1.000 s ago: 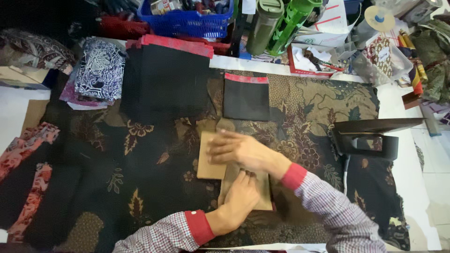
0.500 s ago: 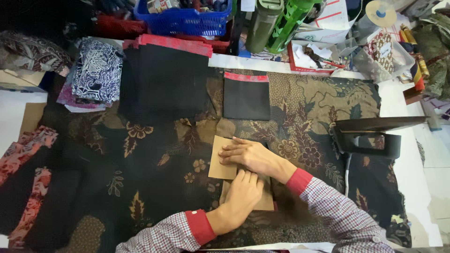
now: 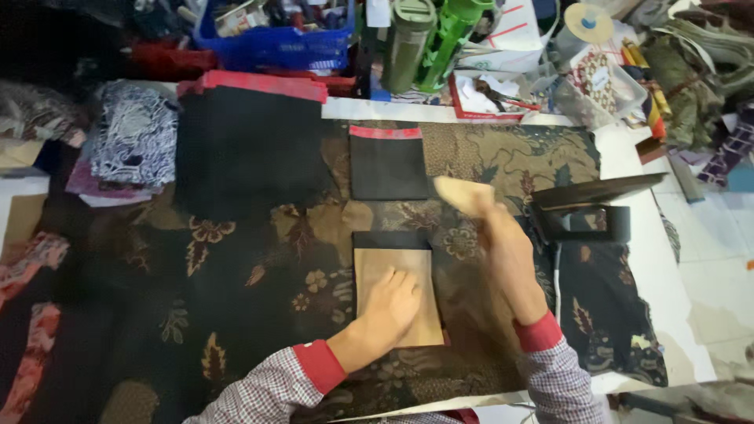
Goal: The person irons small black fabric pieces on a patterned work surface using a handheld iron and a brown paper sheet as a protective layer. They repeatedly place the paper over the fabric, press with the iron, and remove the paper, handling the fabric and paper with both hands throughout the clip.
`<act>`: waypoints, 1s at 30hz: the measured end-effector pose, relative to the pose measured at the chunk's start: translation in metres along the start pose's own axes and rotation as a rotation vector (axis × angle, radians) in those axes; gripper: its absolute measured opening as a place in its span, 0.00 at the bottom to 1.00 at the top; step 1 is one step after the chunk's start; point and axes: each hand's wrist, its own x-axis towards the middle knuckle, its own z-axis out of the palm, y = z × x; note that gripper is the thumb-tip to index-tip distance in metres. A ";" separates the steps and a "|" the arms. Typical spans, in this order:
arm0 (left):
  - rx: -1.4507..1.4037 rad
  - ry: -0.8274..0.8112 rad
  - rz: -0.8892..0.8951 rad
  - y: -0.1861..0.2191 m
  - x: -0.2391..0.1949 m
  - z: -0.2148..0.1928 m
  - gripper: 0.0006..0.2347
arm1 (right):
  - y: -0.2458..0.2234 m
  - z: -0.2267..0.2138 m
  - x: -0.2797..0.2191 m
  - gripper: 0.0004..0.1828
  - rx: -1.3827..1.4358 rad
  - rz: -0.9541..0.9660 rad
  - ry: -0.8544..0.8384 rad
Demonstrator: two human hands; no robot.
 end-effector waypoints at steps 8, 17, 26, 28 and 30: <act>-0.058 -0.153 0.041 -0.010 0.024 0.005 0.19 | 0.020 0.033 -0.036 0.06 0.110 0.002 -0.157; -0.050 -0.239 0.092 -0.010 0.037 -0.002 0.27 | 0.029 0.050 -0.003 0.10 0.080 0.038 -0.369; -0.077 -0.411 0.051 -0.007 0.046 -0.010 0.34 | 0.032 0.065 0.039 0.15 0.017 -0.016 -0.613; -0.082 -0.444 0.033 -0.007 0.048 -0.009 0.36 | 0.034 0.070 0.047 0.14 -0.013 0.033 -0.720; -0.091 -0.423 0.031 -0.008 0.046 -0.009 0.35 | 0.037 0.070 0.052 0.13 0.003 -0.026 -0.752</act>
